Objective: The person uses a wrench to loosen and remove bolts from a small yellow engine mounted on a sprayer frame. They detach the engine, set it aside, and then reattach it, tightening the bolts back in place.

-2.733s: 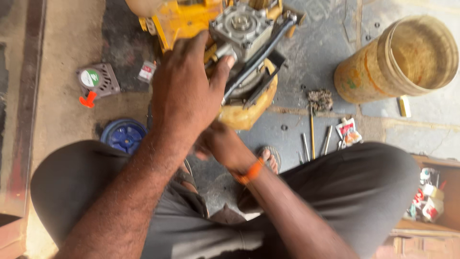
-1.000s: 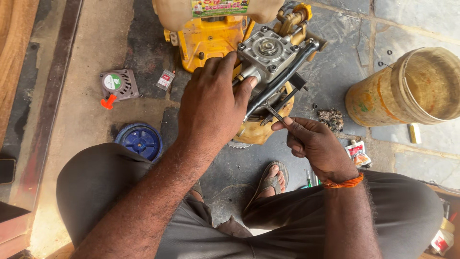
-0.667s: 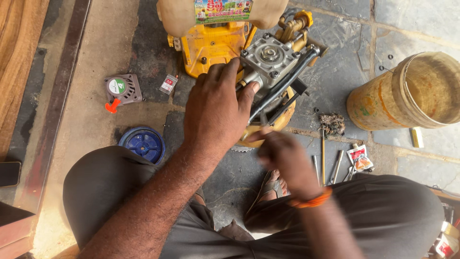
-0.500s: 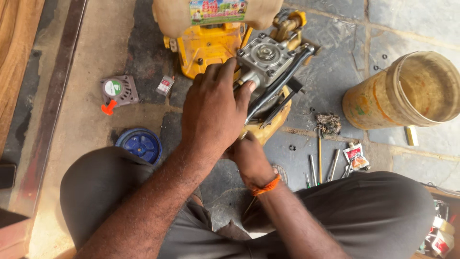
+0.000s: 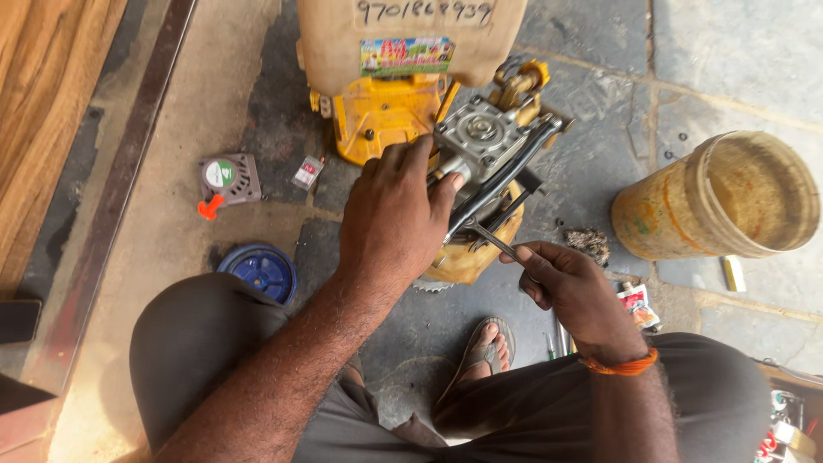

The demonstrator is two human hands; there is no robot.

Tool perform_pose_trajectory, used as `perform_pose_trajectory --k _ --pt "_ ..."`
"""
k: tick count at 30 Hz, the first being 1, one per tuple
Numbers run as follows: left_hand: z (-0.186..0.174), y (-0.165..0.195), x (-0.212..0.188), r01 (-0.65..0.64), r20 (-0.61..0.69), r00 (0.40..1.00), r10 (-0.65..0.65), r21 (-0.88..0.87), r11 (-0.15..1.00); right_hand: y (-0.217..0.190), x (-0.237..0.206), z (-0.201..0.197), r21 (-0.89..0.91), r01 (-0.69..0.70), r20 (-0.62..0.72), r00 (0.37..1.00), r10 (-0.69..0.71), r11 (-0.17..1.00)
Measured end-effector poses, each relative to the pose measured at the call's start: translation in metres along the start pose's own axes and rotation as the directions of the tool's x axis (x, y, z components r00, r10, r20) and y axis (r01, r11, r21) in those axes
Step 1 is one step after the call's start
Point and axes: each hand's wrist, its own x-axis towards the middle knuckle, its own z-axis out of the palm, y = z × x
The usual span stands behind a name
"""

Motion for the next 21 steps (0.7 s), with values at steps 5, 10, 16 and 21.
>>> perform_pose_trajectory --k 5,10,16,21 --pt "-0.004 0.003 0.003 0.028 0.043 0.999 -0.028 0.007 1.0 0.009 0.01 -0.007 0.092 0.013 -0.005 1.0 -0.012 0.996" --pt "-0.003 0.003 0.001 -0.001 0.002 1.0 0.001 0.021 1.0 0.016 0.016 0.0 0.071 0.032 0.0 0.999 -0.032 0.997" --pt "-0.001 0.001 0.0 0.029 0.032 0.999 -0.03 0.01 1.0 0.022 0.014 0.012 0.101 0.063 -0.066 0.996 -0.057 0.993" --pt "-0.004 0.002 -0.002 0.003 0.026 1.0 -0.003 0.023 1.0 0.023 0.014 0.007 0.025 0.05 -0.057 0.997 -0.048 0.998"
